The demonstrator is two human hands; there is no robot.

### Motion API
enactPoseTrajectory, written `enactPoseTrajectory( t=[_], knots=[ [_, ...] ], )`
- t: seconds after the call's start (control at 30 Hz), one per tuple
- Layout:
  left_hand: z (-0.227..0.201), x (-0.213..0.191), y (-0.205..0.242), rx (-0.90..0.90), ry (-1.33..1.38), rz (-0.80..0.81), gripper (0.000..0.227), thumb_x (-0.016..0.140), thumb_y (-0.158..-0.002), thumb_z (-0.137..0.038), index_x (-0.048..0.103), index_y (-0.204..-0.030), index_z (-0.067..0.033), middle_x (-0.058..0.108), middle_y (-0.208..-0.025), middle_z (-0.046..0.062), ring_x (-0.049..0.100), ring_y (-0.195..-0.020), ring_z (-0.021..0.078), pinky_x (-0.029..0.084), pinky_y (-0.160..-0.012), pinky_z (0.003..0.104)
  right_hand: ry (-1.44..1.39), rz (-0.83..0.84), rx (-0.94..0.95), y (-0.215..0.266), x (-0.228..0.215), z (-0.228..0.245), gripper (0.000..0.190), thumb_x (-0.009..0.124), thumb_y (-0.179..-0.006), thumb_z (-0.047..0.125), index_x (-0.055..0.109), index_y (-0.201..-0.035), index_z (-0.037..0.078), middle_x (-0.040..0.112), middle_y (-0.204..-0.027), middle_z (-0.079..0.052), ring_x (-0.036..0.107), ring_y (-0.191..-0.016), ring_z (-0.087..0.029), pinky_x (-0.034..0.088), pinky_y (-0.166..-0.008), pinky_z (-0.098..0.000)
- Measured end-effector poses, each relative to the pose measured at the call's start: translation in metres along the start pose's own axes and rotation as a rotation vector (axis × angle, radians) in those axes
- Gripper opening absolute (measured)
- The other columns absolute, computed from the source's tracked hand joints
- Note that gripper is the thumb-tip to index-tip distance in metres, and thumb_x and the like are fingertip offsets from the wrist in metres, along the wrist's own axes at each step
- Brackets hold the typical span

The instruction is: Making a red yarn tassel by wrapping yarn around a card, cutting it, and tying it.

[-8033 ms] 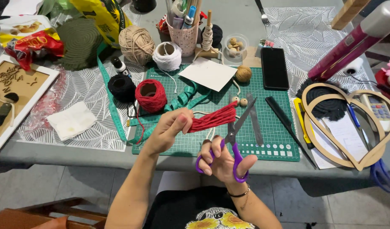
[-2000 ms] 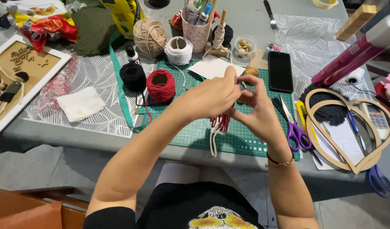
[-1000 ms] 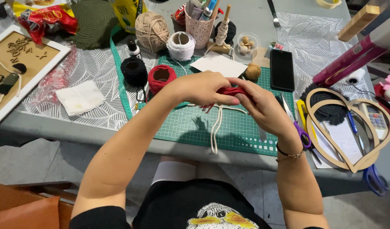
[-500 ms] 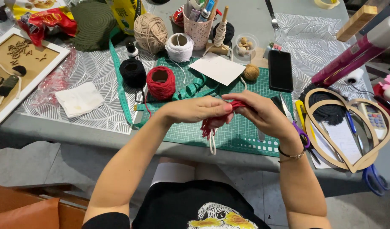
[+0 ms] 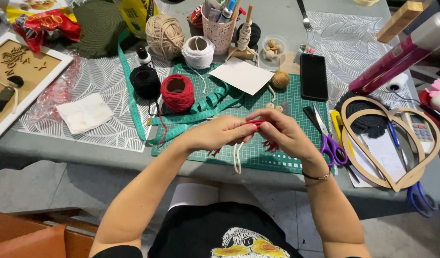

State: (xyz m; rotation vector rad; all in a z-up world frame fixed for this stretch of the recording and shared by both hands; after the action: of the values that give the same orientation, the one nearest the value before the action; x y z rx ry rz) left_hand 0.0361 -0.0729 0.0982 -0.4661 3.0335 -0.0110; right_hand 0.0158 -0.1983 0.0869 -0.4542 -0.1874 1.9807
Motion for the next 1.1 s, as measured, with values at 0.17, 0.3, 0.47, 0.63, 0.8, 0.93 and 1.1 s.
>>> enactPoseTrajectory(
  t=[0.17,0.3,0.47,0.63,0.8,0.93,1.1],
  knots=[
    [0.006,-0.003,0.003,-0.024,-0.018,-0.052,0.050,0.032,-0.112,-0.043,0.060,-0.088,-0.0086,0.033,-0.065,-0.007,0.031,-0.059,0.0062,0.032,-0.055,0.021,0.063,-0.070,-0.034,0.004,-0.003,0.000,0.031,0.048,-0.104,0.002,0.060,-0.131,-0.006,0.063,-0.078,-0.008,0.056,-0.071,-0.013,0.050,-0.068,-0.0280],
    [0.012,-0.007,0.002,-0.009,-0.205,-0.055,0.043,0.040,-0.111,-0.036,0.063,-0.086,-0.0091,0.044,-0.060,-0.003,0.044,-0.055,0.0099,0.040,-0.054,0.025,0.251,-0.047,0.022,0.004,0.000,0.012,0.030,0.050,-0.104,0.013,0.063,-0.129,0.003,0.066,-0.069,-0.005,0.049,-0.059,-0.013,0.045,-0.056,-0.0281],
    [0.003,-0.008,0.019,-0.054,-0.272,-0.075,0.042,0.040,-0.110,-0.035,0.063,-0.083,-0.0117,0.046,-0.058,-0.003,0.045,-0.054,0.0103,0.042,-0.054,0.026,0.305,-0.007,0.063,0.010,-0.004,0.020,0.032,0.048,-0.104,0.015,0.062,-0.131,0.004,0.068,-0.069,-0.008,0.048,-0.060,-0.016,0.043,-0.058,-0.0323],
    [-0.009,0.008,0.077,-0.142,-0.485,-0.098,0.040,0.037,-0.108,-0.034,0.063,-0.087,-0.0119,0.063,-0.064,0.011,0.058,-0.060,0.0297,0.051,-0.063,0.041,0.325,0.080,0.264,0.036,-0.007,0.000,0.037,0.055,-0.099,0.013,0.066,-0.133,0.004,0.078,-0.079,-0.016,0.068,-0.068,-0.028,0.054,-0.068,-0.0412],
    [0.013,0.054,0.132,-0.118,-0.561,-0.057,0.038,0.035,-0.108,-0.040,0.057,-0.085,-0.0182,0.066,-0.074,-0.002,0.065,-0.064,0.0220,0.045,-0.064,0.034,0.515,0.001,0.465,0.045,-0.030,-0.028,0.036,0.056,-0.099,0.034,0.068,-0.129,0.017,0.076,-0.095,-0.001,0.069,-0.079,-0.012,0.055,-0.070,-0.0282],
    [0.045,0.074,0.151,-0.186,-0.472,-0.111,0.040,0.034,-0.108,-0.042,0.058,-0.086,-0.0186,0.068,-0.078,-0.003,0.067,-0.068,0.0232,0.044,-0.066,0.035,0.840,-0.115,0.379,0.019,-0.031,-0.037,0.032,0.056,-0.102,0.034,0.070,-0.124,0.015,0.076,-0.112,-0.002,0.071,-0.082,-0.018,0.058,-0.069,-0.0329],
    [0.089,0.083,0.159,-0.235,-0.336,-0.209,0.042,0.034,-0.108,-0.043,0.058,-0.084,-0.0180,0.062,-0.077,-0.004,0.061,-0.064,0.0163,0.043,-0.064,0.031,1.027,-0.090,0.349,-0.012,-0.015,-0.070,0.036,0.063,-0.098,0.043,0.070,-0.120,0.016,0.072,-0.116,-0.002,0.070,-0.101,-0.018,0.058,-0.075,-0.0379]
  ],
)
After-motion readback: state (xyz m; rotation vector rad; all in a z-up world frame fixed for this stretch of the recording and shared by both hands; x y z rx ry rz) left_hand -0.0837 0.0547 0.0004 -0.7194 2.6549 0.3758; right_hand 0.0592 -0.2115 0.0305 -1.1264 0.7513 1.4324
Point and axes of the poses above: each hand's wrist, its own y-axis away from the middle knuckle, its own x-axis out of the palm, z = x × y, the point moved 8 cm from there along -y, towards the middle knuckle
